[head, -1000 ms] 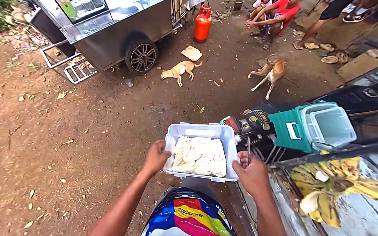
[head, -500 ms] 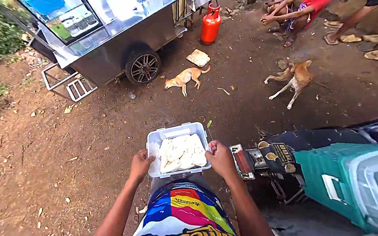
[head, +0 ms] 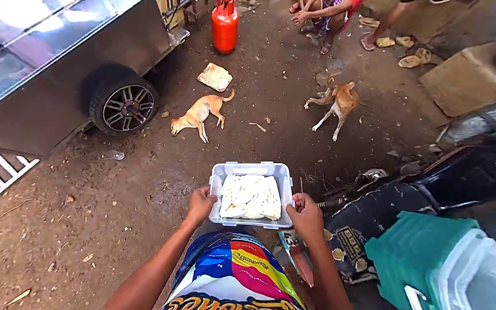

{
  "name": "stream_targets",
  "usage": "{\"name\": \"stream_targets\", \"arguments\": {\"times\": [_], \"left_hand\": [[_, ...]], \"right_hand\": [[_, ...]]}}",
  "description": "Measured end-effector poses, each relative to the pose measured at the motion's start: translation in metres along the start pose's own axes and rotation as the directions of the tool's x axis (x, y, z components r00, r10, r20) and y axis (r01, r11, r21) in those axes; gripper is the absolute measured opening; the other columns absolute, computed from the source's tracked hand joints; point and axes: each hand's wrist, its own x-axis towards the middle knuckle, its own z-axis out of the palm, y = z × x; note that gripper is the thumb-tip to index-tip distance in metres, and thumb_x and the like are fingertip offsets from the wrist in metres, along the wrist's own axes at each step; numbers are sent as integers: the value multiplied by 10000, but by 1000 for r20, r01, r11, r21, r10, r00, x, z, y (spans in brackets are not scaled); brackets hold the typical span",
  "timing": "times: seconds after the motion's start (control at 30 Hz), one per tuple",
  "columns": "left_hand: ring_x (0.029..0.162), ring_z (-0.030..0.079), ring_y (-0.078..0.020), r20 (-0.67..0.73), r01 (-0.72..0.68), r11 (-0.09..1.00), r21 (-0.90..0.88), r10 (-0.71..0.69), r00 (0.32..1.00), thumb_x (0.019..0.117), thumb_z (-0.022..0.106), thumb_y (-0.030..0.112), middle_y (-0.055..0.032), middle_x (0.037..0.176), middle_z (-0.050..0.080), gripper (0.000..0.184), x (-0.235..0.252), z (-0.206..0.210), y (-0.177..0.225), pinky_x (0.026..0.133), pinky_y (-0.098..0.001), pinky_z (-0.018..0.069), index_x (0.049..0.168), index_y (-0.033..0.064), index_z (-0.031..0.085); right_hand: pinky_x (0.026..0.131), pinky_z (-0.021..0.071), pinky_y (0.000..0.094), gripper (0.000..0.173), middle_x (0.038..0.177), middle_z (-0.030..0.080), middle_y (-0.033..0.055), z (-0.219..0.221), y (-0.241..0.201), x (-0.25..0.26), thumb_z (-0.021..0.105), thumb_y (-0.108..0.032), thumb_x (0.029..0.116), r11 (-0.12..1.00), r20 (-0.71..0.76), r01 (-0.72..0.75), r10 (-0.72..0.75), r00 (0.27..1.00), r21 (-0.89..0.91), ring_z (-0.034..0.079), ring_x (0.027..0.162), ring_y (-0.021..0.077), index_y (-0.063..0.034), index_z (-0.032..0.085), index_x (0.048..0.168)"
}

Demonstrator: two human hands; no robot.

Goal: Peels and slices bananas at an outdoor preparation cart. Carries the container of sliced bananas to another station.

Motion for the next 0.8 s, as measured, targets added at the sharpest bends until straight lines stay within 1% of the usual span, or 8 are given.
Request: {"name": "stream_targets", "arguments": {"times": [0.07, 0.13, 0.27, 0.33, 0.47, 0.6, 0.67, 0.8], "left_hand": [[770, 691, -175, 81, -18, 999, 48, 14, 997, 865, 671, 12, -87, 854, 710, 131, 47, 9, 41, 744, -406, 592, 993, 2, 703], [783, 686, -176, 127, -48, 995, 88, 36, 991, 868, 664, 31, -88, 861, 706, 131, 91, 14, 79, 756, -413, 587, 990, 4, 703], [772, 663, -167, 165, -110, 989, 95, 93, 982, 864, 654, 22, -78, 867, 694, 99, 182, 31, 148, 742, -399, 570, 947, 18, 708], [751, 651, -163, 150, -108, 990, 88, 94, 984, 861, 648, 12, -74, 843, 684, 86, 227, 41, 171, 724, -395, 560, 931, 16, 697], [703, 640, -152, 27, -66, 996, 67, 64, 998, 851, 660, 8, -58, 777, 669, 76, 313, 64, 209, 688, -384, 552, 919, 14, 692], [731, 658, -194, -165, 2, 998, 61, 8, 986, 850, 673, 11, -91, 798, 679, 58, 392, 90, 253, 708, -434, 563, 906, 7, 690], [696, 634, -196, -275, 45, 996, 80, -21, 961, 846, 677, 13, -82, 754, 652, 14, 427, 104, 283, 676, -436, 542, 859, 18, 673], [656, 563, -210, -442, 116, 990, 79, -69, 894, 837, 690, 34, -73, 698, 570, 104, 494, 120, 332, 638, -453, 486, 783, 33, 601]], "right_hand": [[746, 560, 470, 343, 930, 673, 143, -11, -12, 33, 725, -139, 881, 996, -72, -5, 11, 997, 89, 653, 805, 252, 28, 650, 1172], [773, 577, 446, 373, 970, 691, 133, -23, -24, 65, 702, -229, 932, 983, -115, 29, -8, 993, 180, 674, 848, 225, 15, 646, 1209], [578, 506, 337, 423, 909, 666, 94, -55, -31, 135, 616, -301, 1002, 945, -280, 47, 48, 959, 325, 575, 656, 126, 14, 615, 1284], [573, 487, 334, 407, 903, 657, 85, -67, -24, 175, 615, -281, 1005, 946, -301, -11, 115, 947, 325, 548, 644, 116, 10, 614, 1289], [602, 503, 343, 333, 868, 661, 73, -88, -7, 278, 632, -229, 996, 956, -241, -71, 143, 960, 286, 572, 668, 119, 14, 649, 1223], [733, 554, 434, 266, 892, 694, 118, -121, -7, 415, 661, -189, 980, 978, -155, -30, 63, 986, 206, 649, 778, 197, 20, 689, 1142], [746, 562, 449, 240, 892, 714, 103, -146, -26, 483, 664, -210, 984, 987, -118, 8, 11, 993, 163, 672, 784, 201, -18, 707, 1121], [772, 574, 458, 245, 927, 725, 69, -197, -91, 609, 635, -248, 1005, 989, 10, 126, -127, 992, 81, 686, 810, 186, -60, 710, 1143]]}}
